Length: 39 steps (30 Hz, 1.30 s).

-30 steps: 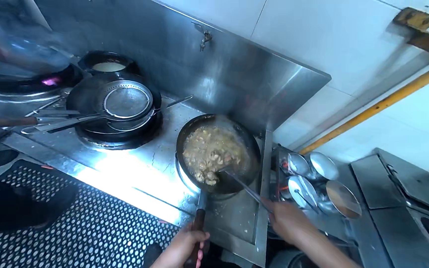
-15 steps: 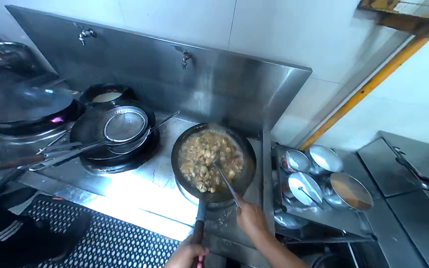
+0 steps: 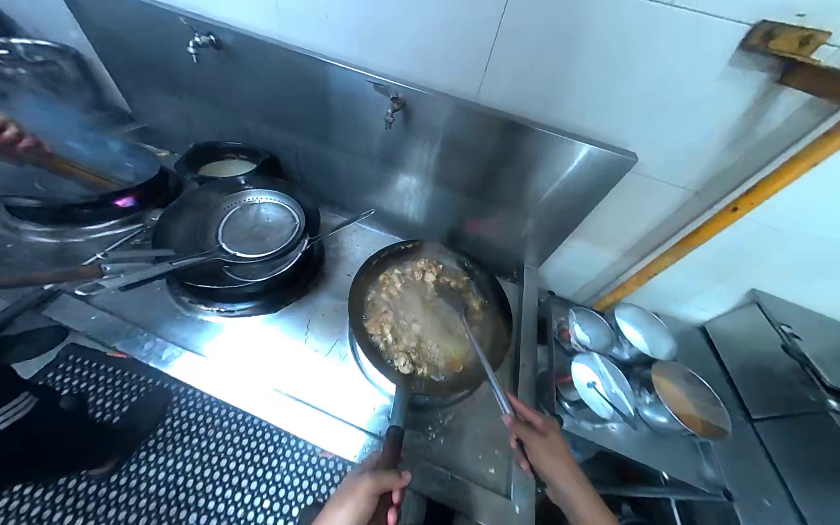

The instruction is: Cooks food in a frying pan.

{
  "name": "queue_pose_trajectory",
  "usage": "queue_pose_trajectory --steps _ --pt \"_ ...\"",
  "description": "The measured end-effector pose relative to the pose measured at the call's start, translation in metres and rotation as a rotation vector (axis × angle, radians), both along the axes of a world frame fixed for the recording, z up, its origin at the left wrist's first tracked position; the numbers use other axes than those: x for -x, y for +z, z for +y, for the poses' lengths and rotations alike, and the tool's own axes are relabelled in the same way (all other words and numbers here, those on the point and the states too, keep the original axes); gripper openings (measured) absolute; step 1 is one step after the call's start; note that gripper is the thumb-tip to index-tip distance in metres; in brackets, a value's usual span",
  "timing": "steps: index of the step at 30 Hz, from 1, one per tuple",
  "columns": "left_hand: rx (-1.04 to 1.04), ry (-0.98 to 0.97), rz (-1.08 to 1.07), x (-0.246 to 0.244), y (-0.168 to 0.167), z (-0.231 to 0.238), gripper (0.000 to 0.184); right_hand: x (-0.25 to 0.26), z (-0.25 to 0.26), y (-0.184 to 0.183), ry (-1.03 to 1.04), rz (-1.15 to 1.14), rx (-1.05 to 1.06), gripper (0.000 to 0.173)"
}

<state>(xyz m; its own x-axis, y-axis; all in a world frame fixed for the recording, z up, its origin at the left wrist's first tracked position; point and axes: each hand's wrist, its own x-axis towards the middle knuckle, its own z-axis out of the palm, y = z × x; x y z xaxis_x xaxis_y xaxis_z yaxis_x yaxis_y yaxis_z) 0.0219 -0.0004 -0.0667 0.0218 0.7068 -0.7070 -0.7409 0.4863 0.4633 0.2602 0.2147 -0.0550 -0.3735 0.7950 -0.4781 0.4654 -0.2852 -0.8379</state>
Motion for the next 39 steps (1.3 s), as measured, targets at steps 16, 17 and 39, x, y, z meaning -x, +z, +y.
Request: queue_pose_trajectory --steps 16,17,39 --pt "0.015 0.072 -0.017 0.0 -0.001 -0.002 0.033 0.105 0.045 0.018 0.482 -0.565 -0.358 0.055" --pt "0.016 0.075 -0.022 -0.001 -0.001 -0.002 0.031 0.101 0.037 0.024 0.508 -0.591 -0.339 0.055" --pt "0.07 0.115 -0.064 -0.007 0.023 0.003 0.02 -0.07 0.005 0.213 0.739 -0.616 -0.253 0.049"
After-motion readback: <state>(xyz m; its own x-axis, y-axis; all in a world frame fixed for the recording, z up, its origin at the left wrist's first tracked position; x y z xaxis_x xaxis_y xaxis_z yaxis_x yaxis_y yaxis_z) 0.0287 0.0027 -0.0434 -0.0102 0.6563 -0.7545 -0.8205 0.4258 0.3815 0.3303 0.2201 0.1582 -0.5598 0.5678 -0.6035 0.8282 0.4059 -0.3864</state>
